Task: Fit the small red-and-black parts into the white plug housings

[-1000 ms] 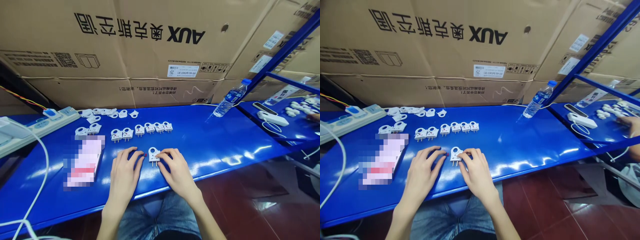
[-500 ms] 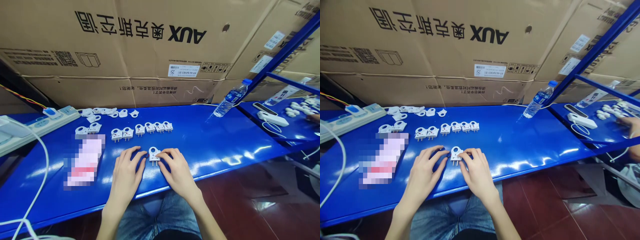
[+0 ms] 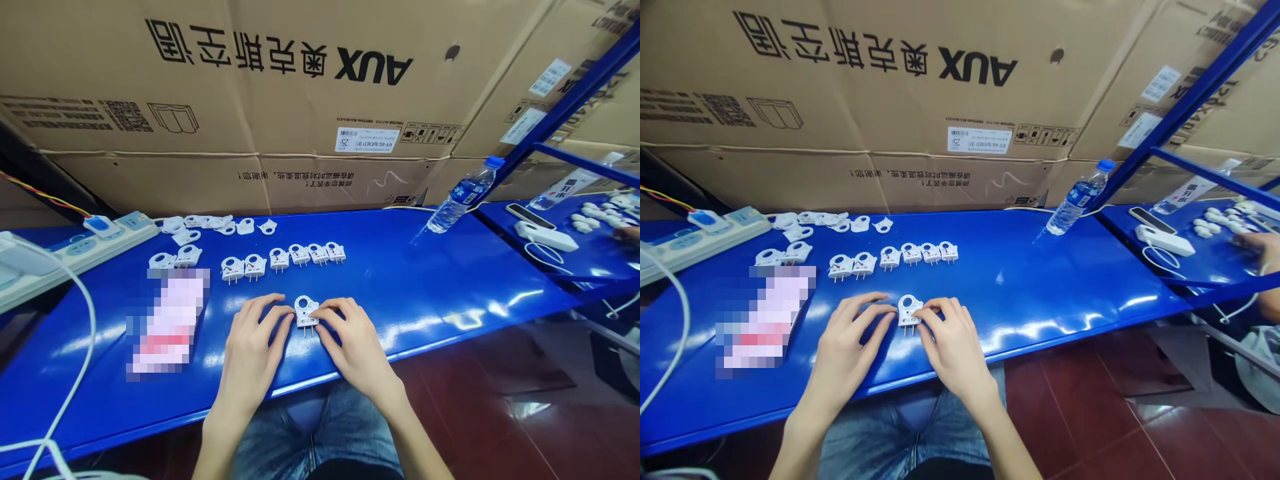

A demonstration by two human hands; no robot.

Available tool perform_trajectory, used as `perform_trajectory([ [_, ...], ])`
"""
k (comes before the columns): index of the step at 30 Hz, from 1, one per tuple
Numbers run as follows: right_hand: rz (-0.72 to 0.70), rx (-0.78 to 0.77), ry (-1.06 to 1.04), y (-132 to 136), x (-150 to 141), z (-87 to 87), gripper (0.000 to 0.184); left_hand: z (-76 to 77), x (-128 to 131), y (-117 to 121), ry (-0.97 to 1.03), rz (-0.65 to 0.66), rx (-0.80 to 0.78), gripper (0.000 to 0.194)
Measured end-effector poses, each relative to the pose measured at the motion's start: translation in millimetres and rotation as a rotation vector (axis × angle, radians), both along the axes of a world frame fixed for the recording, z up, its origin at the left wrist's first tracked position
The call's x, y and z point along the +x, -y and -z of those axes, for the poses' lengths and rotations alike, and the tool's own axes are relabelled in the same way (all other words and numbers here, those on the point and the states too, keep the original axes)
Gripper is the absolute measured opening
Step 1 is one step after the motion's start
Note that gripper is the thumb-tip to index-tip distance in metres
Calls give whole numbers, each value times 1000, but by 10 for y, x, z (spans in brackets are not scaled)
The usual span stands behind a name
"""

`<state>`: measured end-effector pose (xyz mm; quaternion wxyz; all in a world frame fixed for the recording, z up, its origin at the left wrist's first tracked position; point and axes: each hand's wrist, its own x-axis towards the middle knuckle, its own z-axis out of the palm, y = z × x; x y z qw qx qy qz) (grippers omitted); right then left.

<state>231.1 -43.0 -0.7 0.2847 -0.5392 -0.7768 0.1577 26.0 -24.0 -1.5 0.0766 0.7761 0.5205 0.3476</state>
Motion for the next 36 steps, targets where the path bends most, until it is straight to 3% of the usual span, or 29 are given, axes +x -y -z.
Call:
perform_trajectory([
  [14,-44,29,-59,6,5,-11,21,-29,33,2,38,72,45,14],
  [36,-53,34,-151,18,21,-23,20,-42,39,11,35,38,29,13],
])
